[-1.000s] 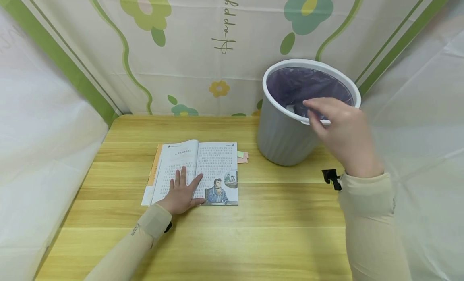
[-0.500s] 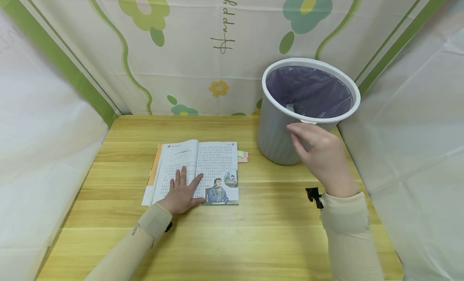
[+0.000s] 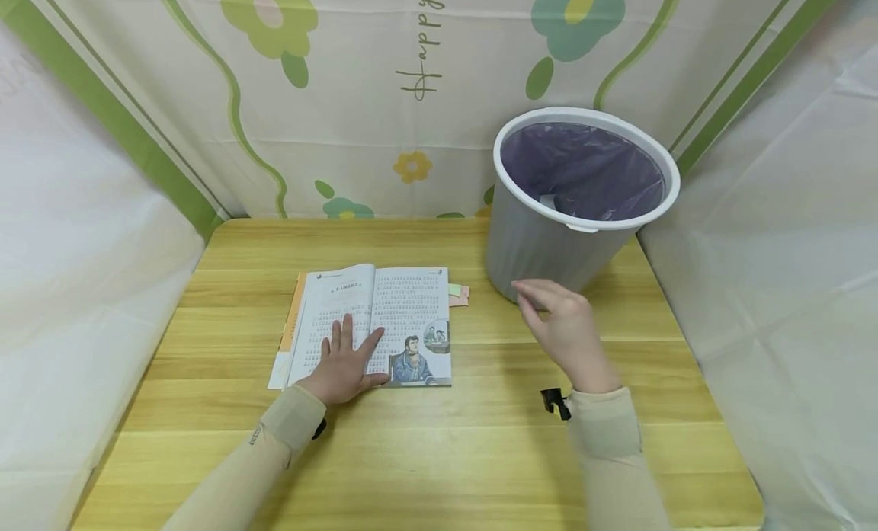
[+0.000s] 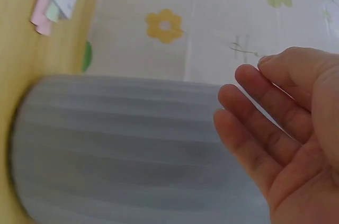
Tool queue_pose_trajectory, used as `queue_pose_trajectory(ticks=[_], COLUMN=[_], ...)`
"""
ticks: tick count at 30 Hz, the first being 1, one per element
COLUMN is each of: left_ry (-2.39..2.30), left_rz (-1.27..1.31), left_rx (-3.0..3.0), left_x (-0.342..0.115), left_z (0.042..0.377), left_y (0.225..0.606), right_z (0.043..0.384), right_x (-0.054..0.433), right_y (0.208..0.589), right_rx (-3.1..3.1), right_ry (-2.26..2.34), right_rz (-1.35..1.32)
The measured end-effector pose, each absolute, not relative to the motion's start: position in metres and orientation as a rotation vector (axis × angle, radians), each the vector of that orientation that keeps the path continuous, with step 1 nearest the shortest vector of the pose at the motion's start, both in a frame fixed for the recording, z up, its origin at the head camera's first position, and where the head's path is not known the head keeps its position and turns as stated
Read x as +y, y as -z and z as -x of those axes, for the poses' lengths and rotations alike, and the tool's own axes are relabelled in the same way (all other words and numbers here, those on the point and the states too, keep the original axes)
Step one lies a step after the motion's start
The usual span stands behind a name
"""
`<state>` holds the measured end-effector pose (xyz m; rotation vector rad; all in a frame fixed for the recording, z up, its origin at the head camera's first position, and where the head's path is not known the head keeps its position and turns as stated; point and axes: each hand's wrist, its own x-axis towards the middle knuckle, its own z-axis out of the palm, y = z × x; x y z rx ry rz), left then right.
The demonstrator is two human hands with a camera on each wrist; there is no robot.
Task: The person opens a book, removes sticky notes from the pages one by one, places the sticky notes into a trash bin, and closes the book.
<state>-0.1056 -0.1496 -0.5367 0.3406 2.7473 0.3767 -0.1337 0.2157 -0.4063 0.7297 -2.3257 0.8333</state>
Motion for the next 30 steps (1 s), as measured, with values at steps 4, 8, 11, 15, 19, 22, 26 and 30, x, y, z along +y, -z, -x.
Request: queue_pose_trajectory(ticks=[4, 8, 11, 15, 19, 22, 26, 30], left_ry=[-0.363, -0.393, -0.413, -0.403, -0.402, -0.394, -0.405, -0.393], left_rz=[-0.340, -0.339, -0.341, -0.336, -0.324, -0.328, -0.338, -0.336], left_rx=[2.740, 2.735, 2.742, 2.740, 2.739, 2.739, 2.745, 2.747], left_x=[-0.149, -0.148, -0.148, -0.147, -0.147, -0.147, -0.147, -0.147], left_z=[0.105, 0.104, 0.103, 0.103, 0.102, 0.102, 0.102, 0.102], left_y=[0.536, 0.532, 0.528, 0.526, 0.524, 0.523, 0.524, 0.528], right_z=[0.131, 0.130, 0.128, 0.122, 0.118, 0.116, 0.114, 0.112], right_x=[0.212, 0.208, 0.204, 0.195, 0.183, 0.173, 0.160, 0.147], right_y=[0.428, 0.445, 0.456, 0.469, 0.482, 0.493, 0.506, 0.518], right_rx=[-2.389, -2.443, -2.494, -2.632, -2.809, -2.896, -2.944, -2.949], right_ry=[-0.858, -0.849, -0.875, -1.008, -1.204, -1.287, -1.303, -1.327], right_rz=[-0.698, -0.680, -0.675, -0.560, -0.285, -0.134, -0.069, -0.046])
